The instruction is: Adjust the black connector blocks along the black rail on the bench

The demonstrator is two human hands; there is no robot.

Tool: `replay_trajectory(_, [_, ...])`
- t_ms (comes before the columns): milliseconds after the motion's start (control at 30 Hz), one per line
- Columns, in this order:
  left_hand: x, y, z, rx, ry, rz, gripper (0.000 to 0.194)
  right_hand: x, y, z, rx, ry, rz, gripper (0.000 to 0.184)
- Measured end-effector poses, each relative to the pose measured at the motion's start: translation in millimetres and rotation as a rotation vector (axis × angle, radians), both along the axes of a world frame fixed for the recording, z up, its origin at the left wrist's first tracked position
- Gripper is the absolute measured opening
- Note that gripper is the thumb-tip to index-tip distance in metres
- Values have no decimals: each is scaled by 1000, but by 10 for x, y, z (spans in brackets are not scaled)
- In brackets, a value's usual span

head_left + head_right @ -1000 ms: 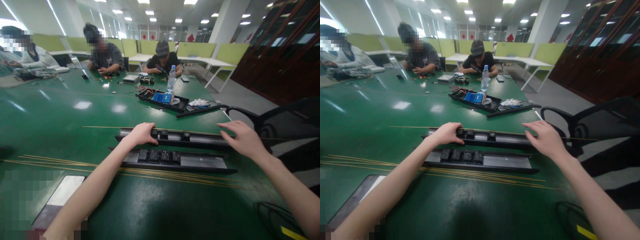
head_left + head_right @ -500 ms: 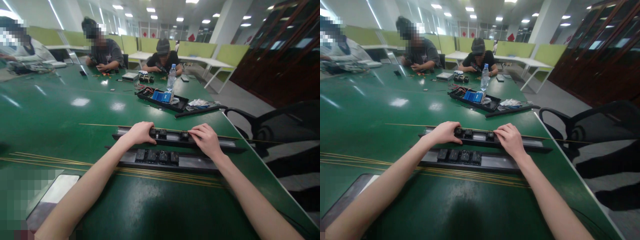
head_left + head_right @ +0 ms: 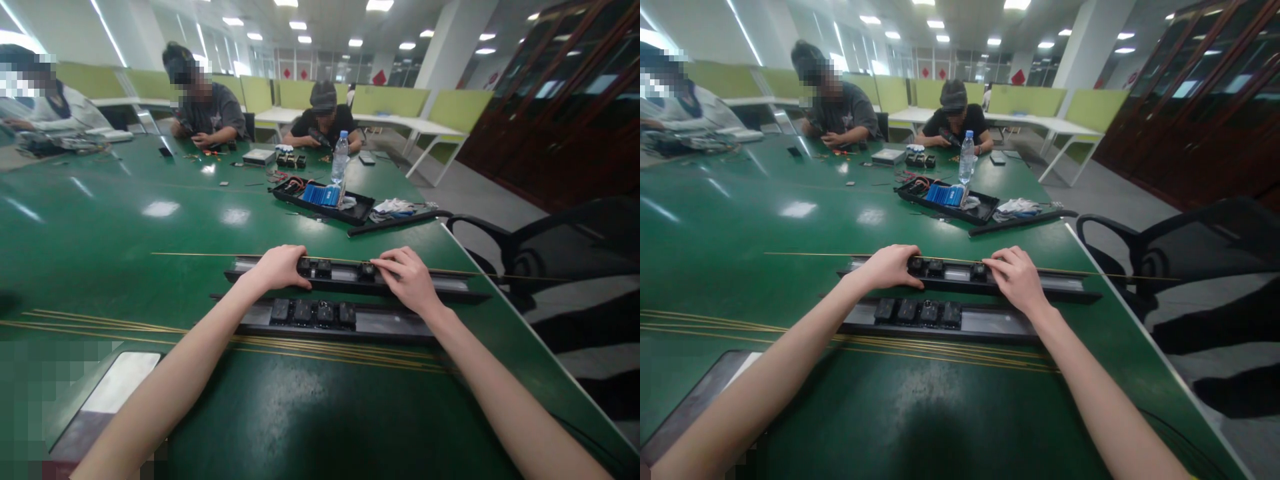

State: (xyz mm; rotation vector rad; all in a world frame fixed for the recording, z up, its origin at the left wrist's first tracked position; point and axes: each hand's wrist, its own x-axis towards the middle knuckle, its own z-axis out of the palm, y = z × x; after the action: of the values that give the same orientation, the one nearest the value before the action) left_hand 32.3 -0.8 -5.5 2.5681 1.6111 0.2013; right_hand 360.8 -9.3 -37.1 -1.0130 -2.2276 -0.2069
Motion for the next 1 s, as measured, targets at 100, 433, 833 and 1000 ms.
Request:
replay_trajectory(100, [0, -1, 9, 0, 4, -6, 66, -5, -1, 2, 7, 38, -10, 27])
replay_trajectory(433, [-12, 7, -6, 15, 10, -10, 64, -25, 29, -8, 6, 52, 4, 19])
replay_trajectory(833, [-16, 16, -11, 17, 10, -11, 66, -16, 38, 0, 23, 82, 6, 15])
replay_trajectory(1000, [-21, 12, -10, 13, 5, -7, 67, -8, 51, 7, 22, 52, 15, 16])
